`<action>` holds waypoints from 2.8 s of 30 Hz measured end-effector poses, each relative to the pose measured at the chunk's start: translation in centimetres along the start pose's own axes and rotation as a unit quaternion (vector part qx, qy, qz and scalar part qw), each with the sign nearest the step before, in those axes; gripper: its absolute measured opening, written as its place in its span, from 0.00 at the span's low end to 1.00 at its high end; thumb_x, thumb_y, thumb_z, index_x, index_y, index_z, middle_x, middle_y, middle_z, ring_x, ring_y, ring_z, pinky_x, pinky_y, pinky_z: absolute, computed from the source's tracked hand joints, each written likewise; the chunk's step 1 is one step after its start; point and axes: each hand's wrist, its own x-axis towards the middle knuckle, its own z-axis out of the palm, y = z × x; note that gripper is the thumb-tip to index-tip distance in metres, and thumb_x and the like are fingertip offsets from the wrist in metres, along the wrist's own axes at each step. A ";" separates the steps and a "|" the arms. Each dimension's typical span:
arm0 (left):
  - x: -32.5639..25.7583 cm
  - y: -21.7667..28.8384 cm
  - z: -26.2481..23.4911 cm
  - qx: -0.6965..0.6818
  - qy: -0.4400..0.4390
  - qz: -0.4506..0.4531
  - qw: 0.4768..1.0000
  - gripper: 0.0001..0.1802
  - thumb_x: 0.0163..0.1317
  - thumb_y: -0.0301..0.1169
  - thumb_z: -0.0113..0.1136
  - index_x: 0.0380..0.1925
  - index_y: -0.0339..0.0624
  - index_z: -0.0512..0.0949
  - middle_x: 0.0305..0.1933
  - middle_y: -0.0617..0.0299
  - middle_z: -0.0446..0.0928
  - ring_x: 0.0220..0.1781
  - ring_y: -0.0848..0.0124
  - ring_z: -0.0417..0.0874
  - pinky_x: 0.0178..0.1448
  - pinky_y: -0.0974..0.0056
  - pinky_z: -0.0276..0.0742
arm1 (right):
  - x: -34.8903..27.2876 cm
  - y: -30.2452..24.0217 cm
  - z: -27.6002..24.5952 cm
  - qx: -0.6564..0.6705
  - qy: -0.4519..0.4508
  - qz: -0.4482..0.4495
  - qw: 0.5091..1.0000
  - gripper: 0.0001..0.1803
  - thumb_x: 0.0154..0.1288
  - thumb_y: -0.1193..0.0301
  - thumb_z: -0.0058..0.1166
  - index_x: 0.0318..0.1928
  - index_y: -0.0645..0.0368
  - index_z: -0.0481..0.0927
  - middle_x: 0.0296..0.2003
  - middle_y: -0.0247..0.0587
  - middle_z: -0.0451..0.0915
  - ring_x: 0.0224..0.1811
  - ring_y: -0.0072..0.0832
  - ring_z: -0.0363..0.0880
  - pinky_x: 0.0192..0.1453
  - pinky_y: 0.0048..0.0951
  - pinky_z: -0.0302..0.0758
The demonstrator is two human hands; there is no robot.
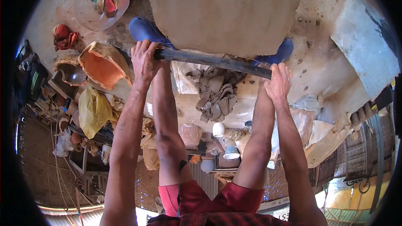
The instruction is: The person uses hands and a scraper to shape a large clay vessel, smoothing the interior and adding clay to the rim.
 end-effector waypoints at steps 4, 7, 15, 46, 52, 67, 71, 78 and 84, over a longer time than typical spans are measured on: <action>-1.1 0.6 1.3 -0.009 -0.002 -0.002 1.000 0.24 0.40 0.24 0.72 0.43 0.51 0.84 0.41 0.62 0.77 0.48 0.57 0.78 0.49 0.53 0.68 | -1.0 0.9 1.4 -0.023 -0.020 0.000 1.000 0.24 0.43 0.75 0.73 0.43 0.56 0.77 0.47 0.45 0.74 0.56 0.49 0.74 0.59 0.53 0.69; -4.9 -0.7 3.4 -0.042 -0.077 -0.008 0.996 0.38 0.39 0.27 0.73 0.59 0.51 0.84 0.48 0.58 0.80 0.52 0.54 0.79 0.53 0.52 0.70 | -2.2 1.4 3.1 0.002 -0.032 -0.004 0.999 0.22 0.43 0.78 0.67 0.42 0.55 0.77 0.45 0.46 0.73 0.56 0.51 0.73 0.59 0.54 0.69; -3.9 9.1 -1.6 -0.050 0.108 0.039 0.992 0.49 0.38 0.18 0.63 0.68 0.60 0.81 0.71 0.52 0.74 0.77 0.45 0.68 0.82 0.39 0.60 | -9.8 7.4 2.6 0.046 0.053 0.043 0.997 0.18 0.44 0.78 0.64 0.39 0.61 0.77 0.43 0.50 0.73 0.53 0.53 0.74 0.58 0.54 0.69; 2.6 21.6 2.7 -0.827 0.151 -0.467 0.274 0.23 0.76 0.36 0.58 0.68 0.44 0.71 0.70 0.54 0.73 0.73 0.53 0.73 0.79 0.42 0.67 | 3.7 -15.6 0.0 0.756 0.216 0.352 0.507 0.24 0.78 0.58 0.58 0.65 0.59 0.76 0.53 0.34 0.77 0.57 0.26 0.76 0.64 0.39 0.75; 2.2 20.7 0.3 -0.817 0.121 -0.512 0.237 0.19 0.75 0.34 0.59 0.62 0.44 0.73 0.65 0.54 0.75 0.66 0.55 0.77 0.75 0.44 0.73 | 4.1 -17.5 -2.9 0.712 0.190 0.441 0.513 0.13 0.73 0.65 0.61 0.50 0.58 0.76 0.44 0.30 0.75 0.48 0.22 0.74 0.55 0.37 0.73; 1.2 20.9 -1.2 -0.770 0.120 -0.544 0.312 0.18 0.72 0.34 0.72 0.55 0.43 0.77 0.52 0.62 0.82 0.50 0.68 0.84 0.52 0.61 0.82 | 3.7 -20.6 -1.0 0.824 0.266 0.305 0.397 0.38 0.72 0.70 0.69 0.76 0.58 0.64 0.70 0.46 0.71 0.68 0.38 0.74 0.71 0.45 0.75; 1.2 20.7 -2.6 -0.738 0.105 -0.523 0.414 0.16 0.70 0.31 0.75 0.50 0.39 0.78 0.42 0.60 0.83 0.40 0.71 0.84 0.45 0.67 0.81 | 4.0 -22.8 -1.4 0.820 0.246 0.321 0.406 0.36 0.71 0.73 0.68 0.74 0.60 0.64 0.67 0.46 0.74 0.65 0.35 0.75 0.70 0.42 0.75; -3.0 16.6 -6.5 -0.414 -0.132 -0.476 0.764 0.27 0.65 0.33 0.76 0.63 0.41 0.81 0.45 0.59 0.84 0.46 0.66 0.83 0.52 0.63 0.80 | 4.0 -23.9 -2.7 0.790 0.251 0.342 0.442 0.30 0.74 0.79 0.62 0.70 0.68 0.62 0.62 0.54 0.77 0.59 0.33 0.80 0.66 0.34 0.78; 1.8 14.9 -9.7 -0.112 0.028 -0.019 0.993 0.47 0.48 0.30 0.82 0.73 0.46 0.76 0.74 0.49 0.76 0.78 0.54 0.73 0.78 0.46 0.70 | 3.4 -25.9 -5.9 0.788 0.306 0.324 0.425 0.33 0.72 0.86 0.59 0.73 0.70 0.61 0.68 0.52 0.73 0.65 0.32 0.77 0.73 0.37 0.75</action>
